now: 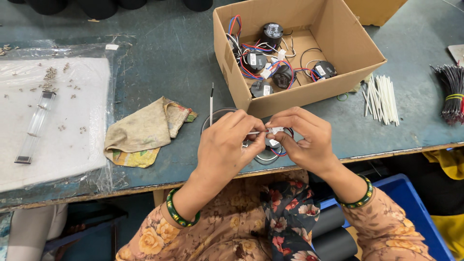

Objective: The person assembles small electronic components by inserting white plastic rods into a cylindrical housing, connecting wires to a motor, and placing the motor inside the housing. The person repeats this process for multiple units, moving finished assemblies into a blue bin.

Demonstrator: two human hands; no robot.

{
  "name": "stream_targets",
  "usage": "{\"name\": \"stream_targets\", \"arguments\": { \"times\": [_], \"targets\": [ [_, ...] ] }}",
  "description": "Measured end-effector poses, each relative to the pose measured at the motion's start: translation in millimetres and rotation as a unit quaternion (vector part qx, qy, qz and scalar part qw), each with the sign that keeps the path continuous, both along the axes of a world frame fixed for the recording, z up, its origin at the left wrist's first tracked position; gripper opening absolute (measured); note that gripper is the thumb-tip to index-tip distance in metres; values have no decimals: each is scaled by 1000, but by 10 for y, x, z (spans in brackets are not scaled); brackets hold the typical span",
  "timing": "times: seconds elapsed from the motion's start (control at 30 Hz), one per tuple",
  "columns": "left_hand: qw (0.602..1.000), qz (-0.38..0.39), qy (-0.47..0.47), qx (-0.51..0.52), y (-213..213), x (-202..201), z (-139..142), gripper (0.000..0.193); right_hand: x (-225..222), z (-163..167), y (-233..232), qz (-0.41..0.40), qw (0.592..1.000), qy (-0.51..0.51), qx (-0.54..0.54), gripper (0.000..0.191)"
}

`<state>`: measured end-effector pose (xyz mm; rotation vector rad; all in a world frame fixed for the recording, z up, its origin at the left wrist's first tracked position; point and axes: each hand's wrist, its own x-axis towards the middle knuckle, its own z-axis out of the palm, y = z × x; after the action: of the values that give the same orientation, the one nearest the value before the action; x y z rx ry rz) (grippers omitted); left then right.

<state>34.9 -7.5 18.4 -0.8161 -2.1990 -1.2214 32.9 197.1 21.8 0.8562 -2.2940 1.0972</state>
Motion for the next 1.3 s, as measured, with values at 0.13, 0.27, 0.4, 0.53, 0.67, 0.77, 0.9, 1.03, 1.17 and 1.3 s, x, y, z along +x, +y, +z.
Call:
{"name": "stream_targets", "arguments": {
  "times": [0.13,0.27,0.4,0.53,0.67,0.77,0.9,1.03,1.17,1.3],
  "targets": [
    [1000,12,7,-6,10,-2,-8,14,-7,-45,-13,-5,1000,-3,-16,27],
    [1000,15,27,-3,-15,36,18,15,-27,-149,82,26,991,-101,-87,26],
    [998,14,35,55,-179,164,46,20,-45,-354,273,106,928,-248,-257,27],
    [981,96,33,163,-466,148,32,16,-33,-545,442,131,866,-308,-372,26],
    [969,46,-71,233,-495,-24,-24,18,-31,-590,436,144,837,-360,-385,29],
    [960,-34,-158,229,-343,-50,-62,15,-22,-583,328,130,858,-371,-332,28],
    [961,-83,-176,198,-235,36,-72,16,7,-578,191,117,857,-385,-322,25],
    [972,-81,-137,175,-299,77,-54,18,28,-563,149,141,833,-396,-361,23],
    [983,-61,-86,150,-339,90,-37,17,37,-534,106,152,823,-407,-367,23],
    [976,-64,-121,167,-310,96,-25,17,91,-468,62,132,862,-417,-254,22]
  ]
}}
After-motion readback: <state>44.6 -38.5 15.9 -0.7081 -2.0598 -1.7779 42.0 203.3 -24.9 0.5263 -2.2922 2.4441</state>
